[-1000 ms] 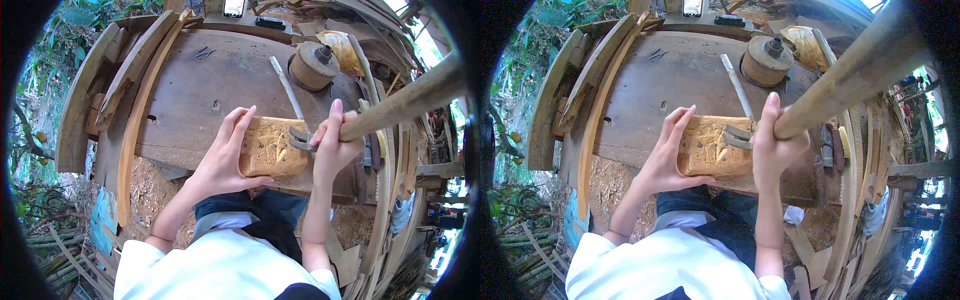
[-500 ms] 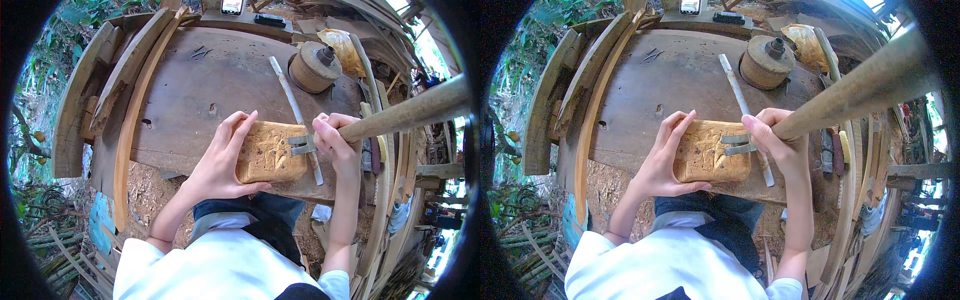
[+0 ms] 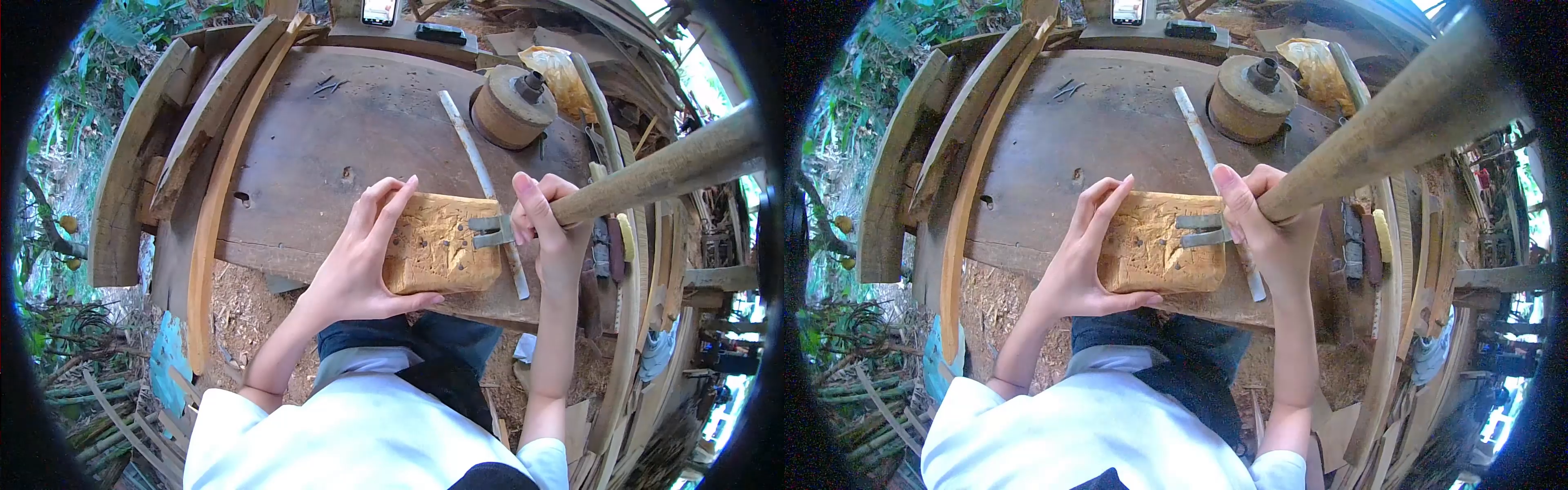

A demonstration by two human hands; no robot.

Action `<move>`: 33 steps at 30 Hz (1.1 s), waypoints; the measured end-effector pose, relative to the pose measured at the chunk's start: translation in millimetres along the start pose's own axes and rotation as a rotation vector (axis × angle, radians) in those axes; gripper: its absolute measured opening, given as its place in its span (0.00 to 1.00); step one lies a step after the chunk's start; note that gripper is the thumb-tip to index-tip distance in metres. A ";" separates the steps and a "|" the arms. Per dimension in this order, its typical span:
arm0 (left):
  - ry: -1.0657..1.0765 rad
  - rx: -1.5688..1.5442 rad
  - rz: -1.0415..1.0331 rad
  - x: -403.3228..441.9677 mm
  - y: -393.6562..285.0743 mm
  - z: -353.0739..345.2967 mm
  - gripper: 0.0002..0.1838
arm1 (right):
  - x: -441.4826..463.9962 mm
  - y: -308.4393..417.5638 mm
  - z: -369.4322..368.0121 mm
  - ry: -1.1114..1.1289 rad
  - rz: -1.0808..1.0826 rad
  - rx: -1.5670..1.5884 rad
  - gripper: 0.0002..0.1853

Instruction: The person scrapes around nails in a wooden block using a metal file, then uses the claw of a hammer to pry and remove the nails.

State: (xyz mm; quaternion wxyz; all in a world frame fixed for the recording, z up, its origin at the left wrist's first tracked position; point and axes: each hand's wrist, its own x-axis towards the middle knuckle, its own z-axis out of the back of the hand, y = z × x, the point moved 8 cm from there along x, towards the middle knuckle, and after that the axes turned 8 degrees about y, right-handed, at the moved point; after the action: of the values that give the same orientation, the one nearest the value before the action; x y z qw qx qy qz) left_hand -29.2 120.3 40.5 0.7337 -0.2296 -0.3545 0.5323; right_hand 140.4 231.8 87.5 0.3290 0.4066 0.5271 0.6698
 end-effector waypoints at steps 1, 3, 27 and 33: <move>0.002 0.002 -0.004 0.3 -0.6 -0.1 0.64 | 0.6 0.3 -0.3 0.010 -0.002 0.010 0.21; 0.004 -0.009 0.000 0.5 -0.2 0.2 0.64 | 2.4 1.0 0.3 0.042 0.019 -0.004 0.19; 0.055 0.463 0.117 6.8 -21.1 4.4 0.67 | 17.1 216.8 13.1 -0.123 0.964 -0.475 0.16; -0.070 0.403 0.082 34.2 -32.6 -16.2 0.42 | 49.9 209.2 8.0 0.521 0.742 -0.030 0.20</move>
State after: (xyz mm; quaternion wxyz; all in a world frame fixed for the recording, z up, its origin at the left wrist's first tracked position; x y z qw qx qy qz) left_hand 9.6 142.6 62.7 0.7298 -0.0738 -0.2565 0.6294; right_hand 122.3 231.1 301.9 -0.0711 0.3809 0.4011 0.8300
